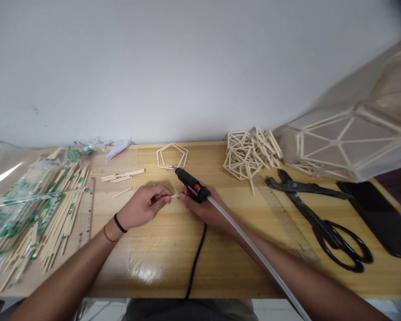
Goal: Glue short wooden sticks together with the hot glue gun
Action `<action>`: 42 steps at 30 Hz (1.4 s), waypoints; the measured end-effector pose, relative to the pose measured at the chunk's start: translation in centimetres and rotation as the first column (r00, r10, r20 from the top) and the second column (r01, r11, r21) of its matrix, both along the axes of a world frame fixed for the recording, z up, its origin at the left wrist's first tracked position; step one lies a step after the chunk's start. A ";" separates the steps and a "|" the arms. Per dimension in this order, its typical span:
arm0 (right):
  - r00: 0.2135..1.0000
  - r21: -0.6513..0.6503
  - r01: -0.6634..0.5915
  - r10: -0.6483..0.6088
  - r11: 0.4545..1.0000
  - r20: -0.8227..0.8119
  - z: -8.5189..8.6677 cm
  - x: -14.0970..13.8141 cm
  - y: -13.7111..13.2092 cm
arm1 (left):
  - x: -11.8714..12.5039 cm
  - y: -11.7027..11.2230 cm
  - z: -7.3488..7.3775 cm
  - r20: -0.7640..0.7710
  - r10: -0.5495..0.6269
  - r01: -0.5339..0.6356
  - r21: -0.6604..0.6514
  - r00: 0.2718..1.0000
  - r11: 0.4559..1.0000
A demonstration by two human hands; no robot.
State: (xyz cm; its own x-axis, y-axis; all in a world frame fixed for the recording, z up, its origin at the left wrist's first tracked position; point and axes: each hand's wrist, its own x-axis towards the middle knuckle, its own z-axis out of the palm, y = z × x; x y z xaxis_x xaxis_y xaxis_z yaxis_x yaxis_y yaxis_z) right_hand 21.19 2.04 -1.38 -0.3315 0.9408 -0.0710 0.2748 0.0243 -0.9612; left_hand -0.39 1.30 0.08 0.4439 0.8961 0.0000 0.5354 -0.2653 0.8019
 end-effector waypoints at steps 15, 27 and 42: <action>1.000 -0.007 -0.002 0.002 1.000 0.004 0.1 0.0 0.0 | -0.1 0.0 -0.1 -0.001 -0.001 0.001 -0.010 1.000 1.000; 1.000 0.005 -0.002 0.002 1.000 -0.009 0.0 0.0 0.0 | 0.0 0.0 0.0 -0.002 -0.005 0.005 -0.004 1.000 1.000; 1.000 0.013 -0.013 0.013 1.000 0.003 0.0 0.1 0.1 | -0.2 0.0 -0.2 0.003 -0.013 0.013 0.002 1.000 1.000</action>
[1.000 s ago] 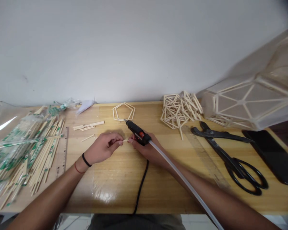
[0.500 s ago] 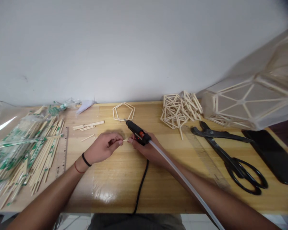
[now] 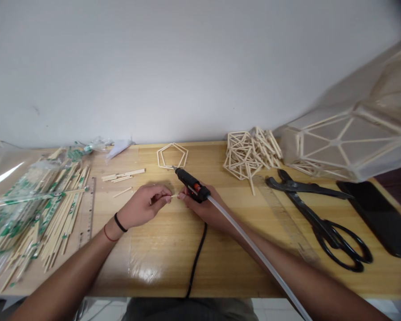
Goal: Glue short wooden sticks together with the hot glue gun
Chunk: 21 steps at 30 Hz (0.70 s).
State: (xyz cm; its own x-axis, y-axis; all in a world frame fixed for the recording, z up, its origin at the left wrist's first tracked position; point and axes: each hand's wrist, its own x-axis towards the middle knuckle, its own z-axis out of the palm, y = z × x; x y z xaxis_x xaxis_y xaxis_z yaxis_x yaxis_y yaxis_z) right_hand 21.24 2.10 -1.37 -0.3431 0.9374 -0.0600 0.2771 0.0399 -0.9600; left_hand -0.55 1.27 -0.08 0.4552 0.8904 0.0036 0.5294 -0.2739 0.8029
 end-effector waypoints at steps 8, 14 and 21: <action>1.000 -0.015 -0.004 0.004 1.000 -0.002 0.1 0.0 0.0 | -0.1 0.1 0.0 -0.012 -0.001 0.001 0.007 1.000 1.000; 1.000 -0.012 -0.007 0.007 1.000 0.015 0.2 -0.1 0.0 | 0.0 0.1 0.1 -0.020 -0.004 0.004 0.016 1.000 1.000; 1.000 -0.008 -0.002 0.003 1.000 0.019 0.1 0.0 0.0 | 0.0 0.1 0.1 -0.030 -0.004 0.005 0.023 1.000 1.000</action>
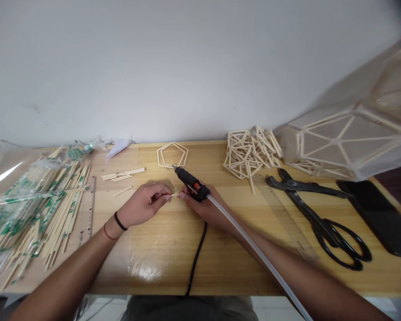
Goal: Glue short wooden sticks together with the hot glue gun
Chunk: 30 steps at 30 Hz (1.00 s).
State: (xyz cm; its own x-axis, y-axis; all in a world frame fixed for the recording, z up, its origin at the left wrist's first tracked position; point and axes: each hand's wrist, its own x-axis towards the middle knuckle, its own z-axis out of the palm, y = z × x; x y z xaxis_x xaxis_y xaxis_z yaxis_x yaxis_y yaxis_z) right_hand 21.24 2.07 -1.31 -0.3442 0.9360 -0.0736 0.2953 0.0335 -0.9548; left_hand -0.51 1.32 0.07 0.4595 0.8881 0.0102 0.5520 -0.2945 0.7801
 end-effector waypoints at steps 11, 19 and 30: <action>1.000 -0.012 -0.002 0.002 1.000 -0.006 0.3 0.0 -0.1 | 0.0 0.1 0.0 0.004 -0.007 0.007 -0.007 1.000 1.000; 1.000 0.008 -0.012 0.012 1.000 0.000 0.2 0.0 0.0 | 0.0 0.0 0.0 0.015 -0.013 0.013 -0.015 1.000 1.000; 1.000 0.016 -0.016 0.016 1.000 -0.004 0.2 0.0 0.0 | 0.0 0.0 0.1 0.005 -0.016 0.016 -0.010 1.000 1.000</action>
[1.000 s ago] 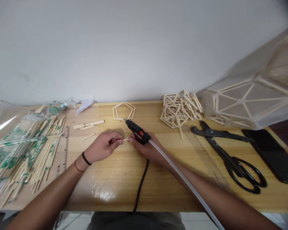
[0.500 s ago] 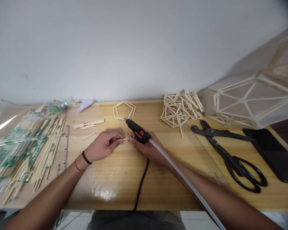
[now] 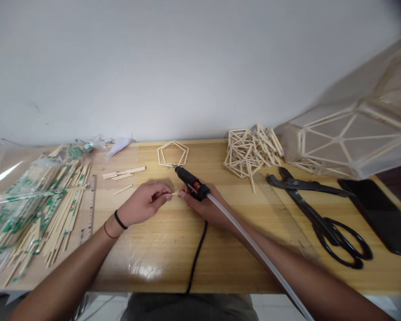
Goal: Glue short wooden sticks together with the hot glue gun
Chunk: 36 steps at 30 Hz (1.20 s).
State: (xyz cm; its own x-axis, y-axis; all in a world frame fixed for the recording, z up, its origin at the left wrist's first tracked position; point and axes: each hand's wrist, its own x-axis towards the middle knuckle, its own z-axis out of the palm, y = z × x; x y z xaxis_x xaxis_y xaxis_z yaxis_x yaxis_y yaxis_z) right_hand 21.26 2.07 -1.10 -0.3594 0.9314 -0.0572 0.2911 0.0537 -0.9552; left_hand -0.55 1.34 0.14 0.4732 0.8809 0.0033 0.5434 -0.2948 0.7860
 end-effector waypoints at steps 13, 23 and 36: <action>1.000 -0.004 -0.005 0.005 1.000 0.004 0.0 0.0 0.0 | 0.0 0.0 -0.1 -0.001 -0.006 0.006 -0.003 1.000 1.000; 1.000 0.009 -0.003 0.003 1.000 0.012 0.1 0.1 0.0 | 0.0 0.0 0.0 0.007 -0.011 0.010 0.016 1.000 1.000; 1.000 0.008 0.000 0.000 1.000 -0.001 0.2 0.0 -0.1 | 0.0 -0.1 0.1 0.013 -0.010 0.010 0.008 1.000 1.000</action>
